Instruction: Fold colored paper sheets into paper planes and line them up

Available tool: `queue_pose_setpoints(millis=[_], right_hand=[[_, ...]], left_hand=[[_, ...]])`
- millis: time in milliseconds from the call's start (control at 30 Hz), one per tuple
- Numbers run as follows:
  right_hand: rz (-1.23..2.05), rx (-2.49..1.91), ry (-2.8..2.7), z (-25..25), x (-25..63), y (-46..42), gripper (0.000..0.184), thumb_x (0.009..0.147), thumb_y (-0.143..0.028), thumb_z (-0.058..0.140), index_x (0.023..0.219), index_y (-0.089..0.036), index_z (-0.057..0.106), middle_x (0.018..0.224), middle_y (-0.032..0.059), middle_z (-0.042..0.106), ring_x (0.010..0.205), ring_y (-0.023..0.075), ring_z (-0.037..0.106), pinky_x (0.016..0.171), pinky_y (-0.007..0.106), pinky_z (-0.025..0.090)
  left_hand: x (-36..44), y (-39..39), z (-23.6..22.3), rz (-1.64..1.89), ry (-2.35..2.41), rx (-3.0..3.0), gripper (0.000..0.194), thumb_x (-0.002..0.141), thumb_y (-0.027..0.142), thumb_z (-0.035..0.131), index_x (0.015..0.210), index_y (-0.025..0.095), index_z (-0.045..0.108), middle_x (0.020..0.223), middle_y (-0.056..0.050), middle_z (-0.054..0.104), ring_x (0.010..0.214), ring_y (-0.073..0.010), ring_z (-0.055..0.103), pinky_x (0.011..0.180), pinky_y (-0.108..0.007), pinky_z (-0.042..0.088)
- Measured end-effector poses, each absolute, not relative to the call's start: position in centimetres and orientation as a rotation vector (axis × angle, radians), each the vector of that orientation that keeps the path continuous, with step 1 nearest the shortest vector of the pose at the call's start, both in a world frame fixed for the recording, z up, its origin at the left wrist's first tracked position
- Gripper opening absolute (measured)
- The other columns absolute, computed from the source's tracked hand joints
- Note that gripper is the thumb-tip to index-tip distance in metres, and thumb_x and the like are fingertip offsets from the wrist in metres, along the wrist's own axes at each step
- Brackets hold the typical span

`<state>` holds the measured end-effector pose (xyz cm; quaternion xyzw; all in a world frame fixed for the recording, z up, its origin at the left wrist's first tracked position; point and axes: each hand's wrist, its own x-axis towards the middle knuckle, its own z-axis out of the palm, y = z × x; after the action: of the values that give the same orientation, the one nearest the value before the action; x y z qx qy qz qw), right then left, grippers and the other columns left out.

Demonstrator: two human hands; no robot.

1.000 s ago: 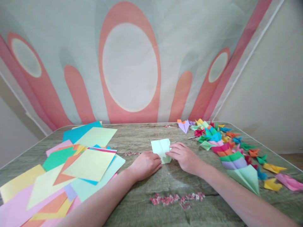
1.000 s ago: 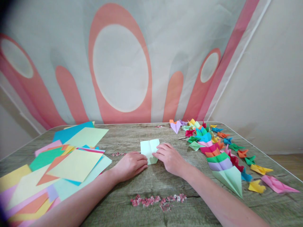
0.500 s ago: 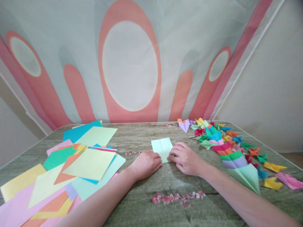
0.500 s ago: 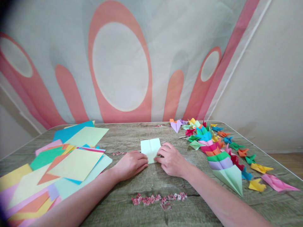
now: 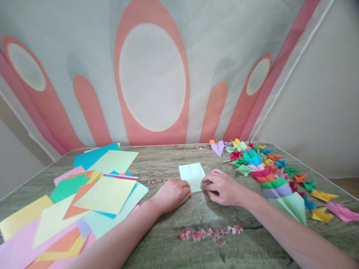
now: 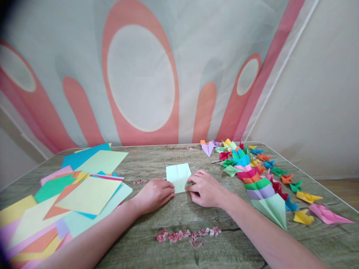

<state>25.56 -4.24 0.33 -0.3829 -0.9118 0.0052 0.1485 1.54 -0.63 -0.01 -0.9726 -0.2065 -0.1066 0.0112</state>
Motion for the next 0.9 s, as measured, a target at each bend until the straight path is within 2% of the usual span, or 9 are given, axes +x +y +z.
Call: queue_pose_setpoints(millis=[167, 267, 367, 500, 700, 800, 900], right_hand=[[0.148, -1.206, -2.457, -0.6, 25.1, -3.9, 0.016, 0.086, -0.028, 0.053, 0.085, -0.023, 0.068, 0.093, 0.0019, 0.064, 0.088, 0.0153, 0.056, 0.083, 0.034, 0.035], [0.226, -1.257, -2.343, -1.3, 24.8, -3.7, 0.013, 0.082, -0.029, 0.059, 0.089, -0.02, 0.065, 0.091, 0.0029, 0.063, 0.088, 0.0162, 0.056, 0.081, 0.032, 0.039], [0.284, -1.284, -2.244, -1.8, 24.6, -3.6, 0.021, 0.079, -0.028, 0.063, 0.097, -0.018, 0.061, 0.095, 0.005, 0.062, 0.091, 0.018, 0.055, 0.08, 0.033, 0.041], [0.329, -1.274, -2.19, -2.2, 24.5, -3.7, 0.028, 0.078, -0.027, 0.063, 0.104, -0.019, 0.059, 0.099, 0.0063, 0.06, 0.093, 0.0197, 0.054, 0.083, 0.035, 0.042], [0.375, -1.266, -2.138, -2.4, 24.0, -3.9, 0.026, 0.079, -0.023, 0.061, 0.105, -0.021, 0.059, 0.097, 0.0064, 0.06, 0.095, 0.0214, 0.053, 0.085, 0.037, 0.042], [0.376, -1.24, -2.13, -2.3, 23.8, -4.0, 0.024, 0.08, -0.021, 0.059, 0.104, -0.021, 0.06, 0.096, 0.0066, 0.059, 0.095, 0.0213, 0.052, 0.085, 0.037, 0.043], [0.361, -1.209, -2.099, -2.4, 23.6, -4.1, 0.028, 0.079, -0.021, 0.059, 0.107, -0.021, 0.058, 0.103, 0.0085, 0.055, 0.1, 0.0222, 0.05, 0.088, 0.039, 0.043]], left_hand=[[1.5, -0.7, -0.1, -0.386, -0.729, -3.071, 0.022, 0.09, 0.03, 0.044, 0.089, 0.019, 0.063, 0.087, -0.004, 0.064, 0.082, -0.0171, 0.059, 0.075, -0.029, 0.043], [1.5, -0.7, -0.4, -0.469, -0.84, -3.112, 0.021, 0.089, 0.032, 0.046, 0.088, 0.02, 0.063, 0.091, -0.003, 0.062, 0.084, -0.0163, 0.058, 0.077, -0.028, 0.044], [1.5, -0.6, -0.9, -0.66, -1.031, -3.087, 0.017, 0.085, 0.032, 0.053, 0.092, 0.02, 0.061, 0.101, -0.004, 0.059, 0.091, -0.017, 0.056, 0.082, -0.029, 0.043], [1.7, -0.4, -1.6, -0.875, -1.406, -2.887, 0.036, 0.074, 0.038, 0.065, 0.102, 0.018, 0.055, 0.104, -0.006, 0.055, 0.098, -0.0218, 0.051, 0.086, -0.035, 0.042], [2.1, -0.6, -1.9, -0.785, -1.698, -2.769, 0.044, 0.066, 0.053, 0.066, 0.093, 0.019, 0.055, 0.099, -0.006, 0.054, 0.098, -0.0267, 0.049, 0.083, -0.042, 0.039], [2.5, -1.0, -1.7, -0.855, -1.759, -2.776, 0.05, 0.062, 0.048, 0.07, 0.099, 0.019, 0.053, 0.102, -0.006, 0.052, 0.102, -0.0279, 0.047, 0.087, -0.045, 0.038], [2.8, -1.1, -1.7, -1.137, -1.808, -2.796, 0.066, 0.058, 0.036, 0.074, 0.114, 0.017, 0.043, 0.114, -0.01, 0.046, 0.111, -0.0282, 0.044, 0.095, -0.046, 0.036]])
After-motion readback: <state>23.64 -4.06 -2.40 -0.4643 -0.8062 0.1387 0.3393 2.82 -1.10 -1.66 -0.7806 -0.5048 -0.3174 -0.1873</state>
